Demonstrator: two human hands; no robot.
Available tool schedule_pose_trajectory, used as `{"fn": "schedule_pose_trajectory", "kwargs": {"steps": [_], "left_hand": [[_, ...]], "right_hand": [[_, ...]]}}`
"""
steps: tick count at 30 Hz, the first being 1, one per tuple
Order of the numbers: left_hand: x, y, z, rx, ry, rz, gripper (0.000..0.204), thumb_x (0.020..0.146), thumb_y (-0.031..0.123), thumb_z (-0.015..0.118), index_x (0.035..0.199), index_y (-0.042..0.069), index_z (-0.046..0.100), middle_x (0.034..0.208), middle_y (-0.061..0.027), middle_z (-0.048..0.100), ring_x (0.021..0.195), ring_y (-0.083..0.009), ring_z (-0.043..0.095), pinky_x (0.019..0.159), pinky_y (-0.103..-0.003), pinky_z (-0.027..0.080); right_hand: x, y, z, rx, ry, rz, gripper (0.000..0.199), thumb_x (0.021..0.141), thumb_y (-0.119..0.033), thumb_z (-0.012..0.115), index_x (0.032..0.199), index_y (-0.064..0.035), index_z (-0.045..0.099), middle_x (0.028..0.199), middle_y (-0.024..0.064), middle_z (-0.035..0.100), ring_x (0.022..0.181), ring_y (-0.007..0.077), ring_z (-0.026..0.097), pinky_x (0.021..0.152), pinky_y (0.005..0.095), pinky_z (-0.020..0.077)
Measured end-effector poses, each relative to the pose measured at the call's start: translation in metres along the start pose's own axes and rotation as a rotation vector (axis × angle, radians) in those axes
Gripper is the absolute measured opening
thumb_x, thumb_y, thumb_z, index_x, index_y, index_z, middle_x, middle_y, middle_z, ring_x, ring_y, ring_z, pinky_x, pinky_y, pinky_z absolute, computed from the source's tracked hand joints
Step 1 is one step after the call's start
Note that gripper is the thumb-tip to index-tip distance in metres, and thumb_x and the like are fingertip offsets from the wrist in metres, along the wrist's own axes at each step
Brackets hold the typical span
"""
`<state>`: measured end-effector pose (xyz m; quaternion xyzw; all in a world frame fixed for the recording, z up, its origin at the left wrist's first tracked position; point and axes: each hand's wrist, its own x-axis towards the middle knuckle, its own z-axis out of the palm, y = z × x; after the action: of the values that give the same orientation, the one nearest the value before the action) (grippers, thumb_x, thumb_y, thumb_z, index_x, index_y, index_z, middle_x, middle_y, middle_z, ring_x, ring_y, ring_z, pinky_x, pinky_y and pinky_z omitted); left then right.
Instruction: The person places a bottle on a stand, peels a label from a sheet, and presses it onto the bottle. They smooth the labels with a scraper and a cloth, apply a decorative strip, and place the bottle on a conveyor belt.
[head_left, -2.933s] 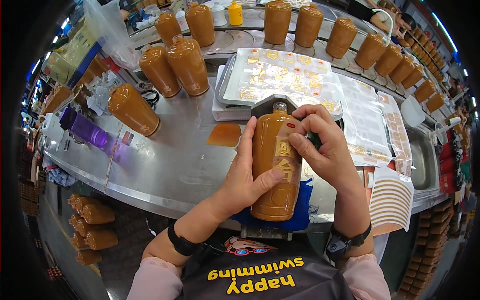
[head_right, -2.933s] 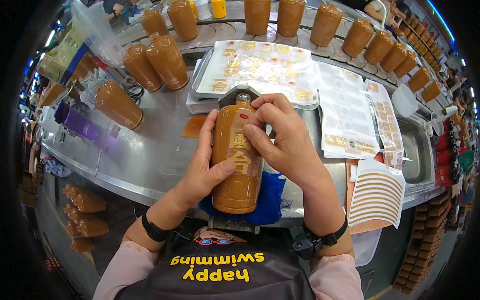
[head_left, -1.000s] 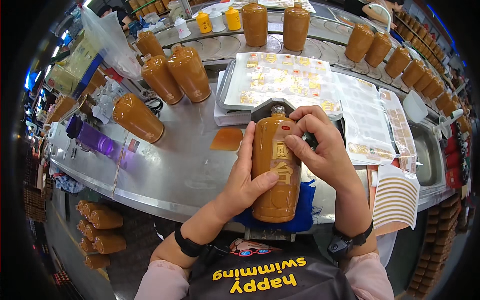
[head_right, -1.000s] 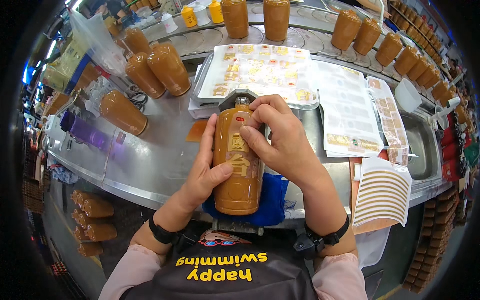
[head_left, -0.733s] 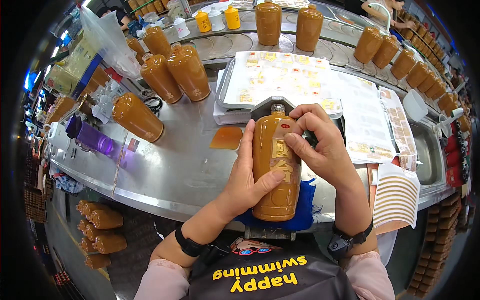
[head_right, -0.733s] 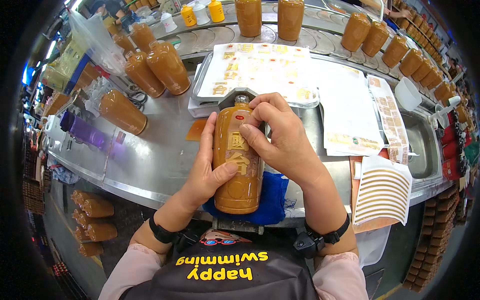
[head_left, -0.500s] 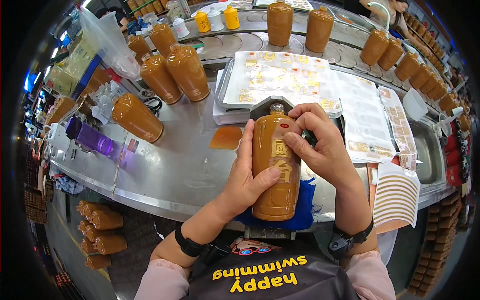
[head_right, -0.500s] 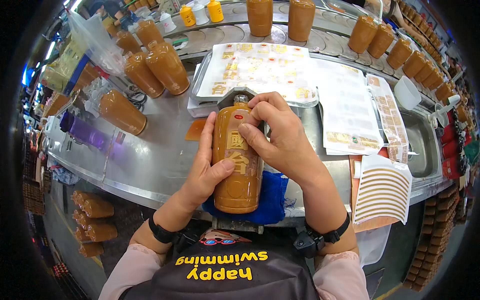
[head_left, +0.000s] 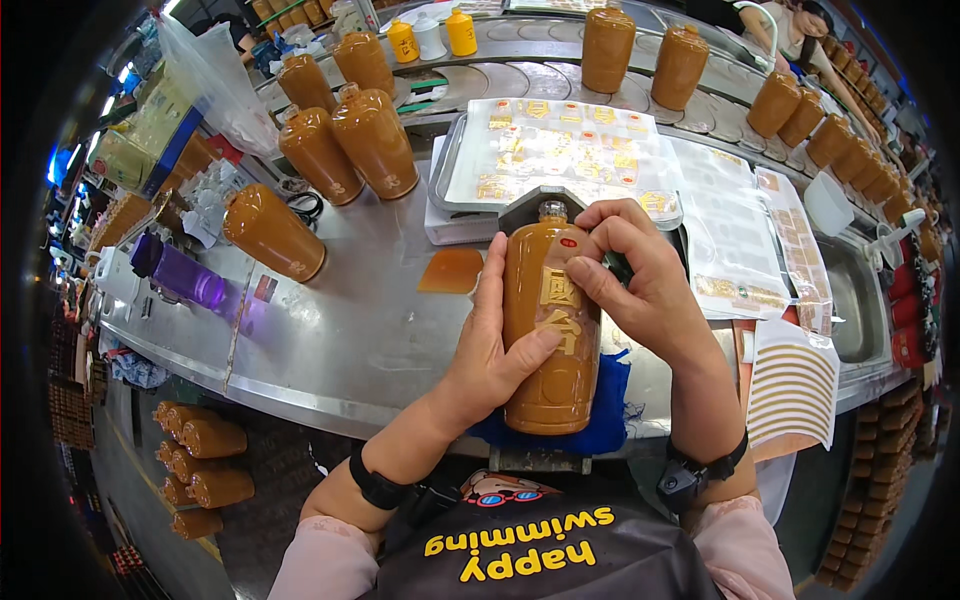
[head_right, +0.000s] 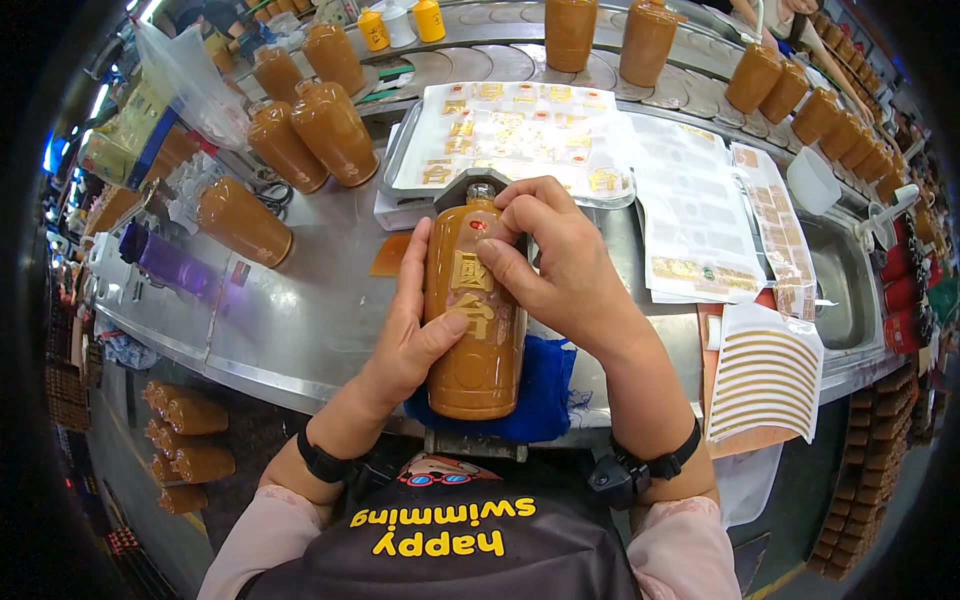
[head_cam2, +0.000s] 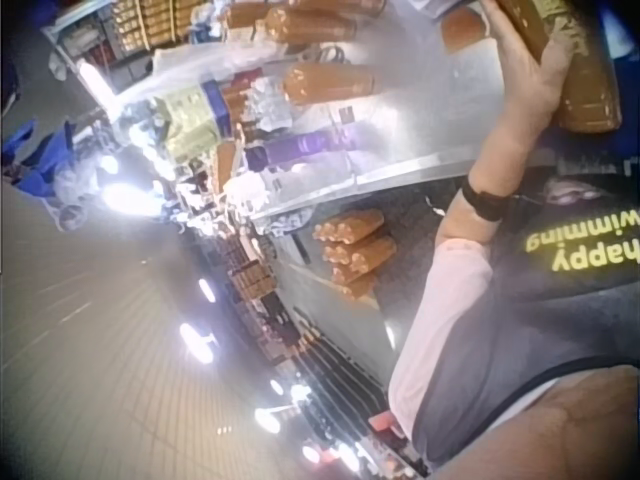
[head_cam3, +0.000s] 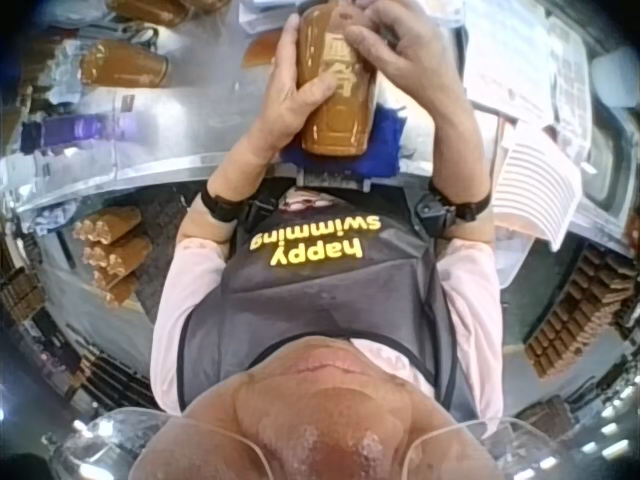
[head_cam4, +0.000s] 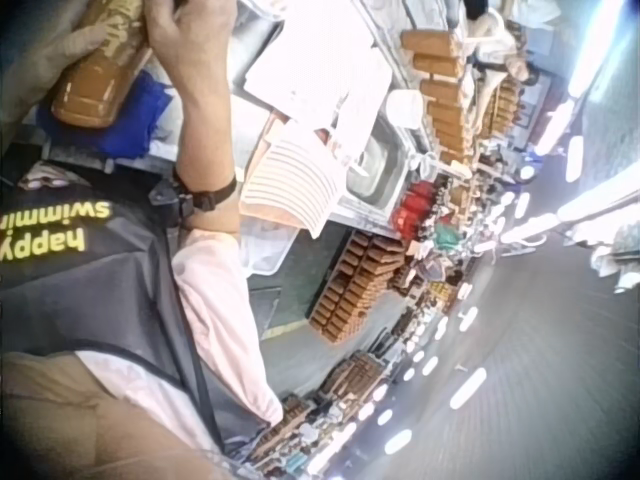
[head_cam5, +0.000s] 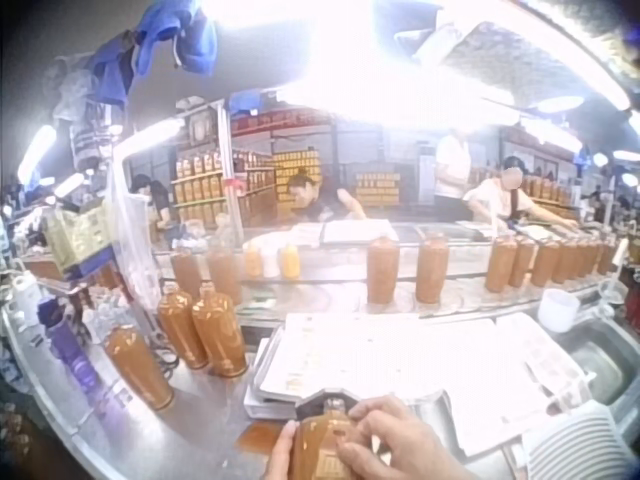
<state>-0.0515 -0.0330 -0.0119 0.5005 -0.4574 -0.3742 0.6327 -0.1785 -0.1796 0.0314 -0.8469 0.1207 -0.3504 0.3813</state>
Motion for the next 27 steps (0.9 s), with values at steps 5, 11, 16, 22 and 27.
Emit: {"fn": "schedule_pose_trajectory", "kwargs": {"steps": [5,11,16,22,27], "left_hand": [[-0.001,0.001,0.002,0.017,-0.001,0.015,0.096,0.087,0.028,0.063,0.149,-0.003,-0.003,0.143,-0.0220,0.032,0.131,-0.0265,0.039,0.108,-0.037,0.032],[0.000,0.005,0.003,-0.055,0.004,0.000,0.096,0.087,0.028,0.063,0.149,-0.003,-0.003,0.144,-0.0205,0.031,0.131,-0.0257,0.038,0.108,-0.036,0.033],[0.000,0.005,0.002,-0.099,-0.009,-0.025,0.095,0.087,0.027,0.062,0.150,-0.003,-0.004,0.145,-0.0195,0.030,0.131,-0.0251,0.037,0.109,-0.036,0.032],[0.000,0.006,0.003,-0.050,-0.006,-0.015,0.094,0.088,0.025,0.061,0.150,-0.002,-0.004,0.146,-0.0192,0.029,0.133,-0.0250,0.035,0.110,-0.036,0.030],[-0.001,0.008,0.004,-0.056,0.013,-0.020,0.094,0.088,0.026,0.061,0.149,-0.003,-0.003,0.146,-0.0196,0.030,0.133,-0.0252,0.036,0.110,-0.035,0.030]], "right_hand": [[-0.001,0.001,0.001,0.000,0.011,-0.004,0.017,0.081,-0.012,0.068,0.083,0.0002,0.057,0.100,0.0174,0.058,0.096,0.0314,0.060,0.082,0.0371,0.0476],[-0.001,0.001,0.001,0.017,0.014,-0.003,0.017,0.081,-0.012,0.068,0.083,0.0004,0.058,0.100,0.0174,0.058,0.097,0.0313,0.060,0.082,0.0369,0.0478],[-0.001,0.001,0.001,0.019,0.012,0.010,0.016,0.082,-0.012,0.068,0.083,0.0006,0.058,0.101,0.0173,0.058,0.096,0.0310,0.060,0.083,0.0364,0.0477],[-0.012,0.004,-0.006,0.116,0.042,0.169,0.030,0.088,-0.020,0.065,0.108,-0.0002,0.058,0.114,0.0175,0.055,0.105,0.0286,0.057,0.090,0.0351,0.0451],[-0.057,0.005,0.004,0.267,-0.077,0.312,0.077,0.089,-0.038,0.067,0.144,0.0017,0.032,0.135,0.0201,0.046,0.127,0.0281,0.043,0.104,0.0376,0.0373]]}}
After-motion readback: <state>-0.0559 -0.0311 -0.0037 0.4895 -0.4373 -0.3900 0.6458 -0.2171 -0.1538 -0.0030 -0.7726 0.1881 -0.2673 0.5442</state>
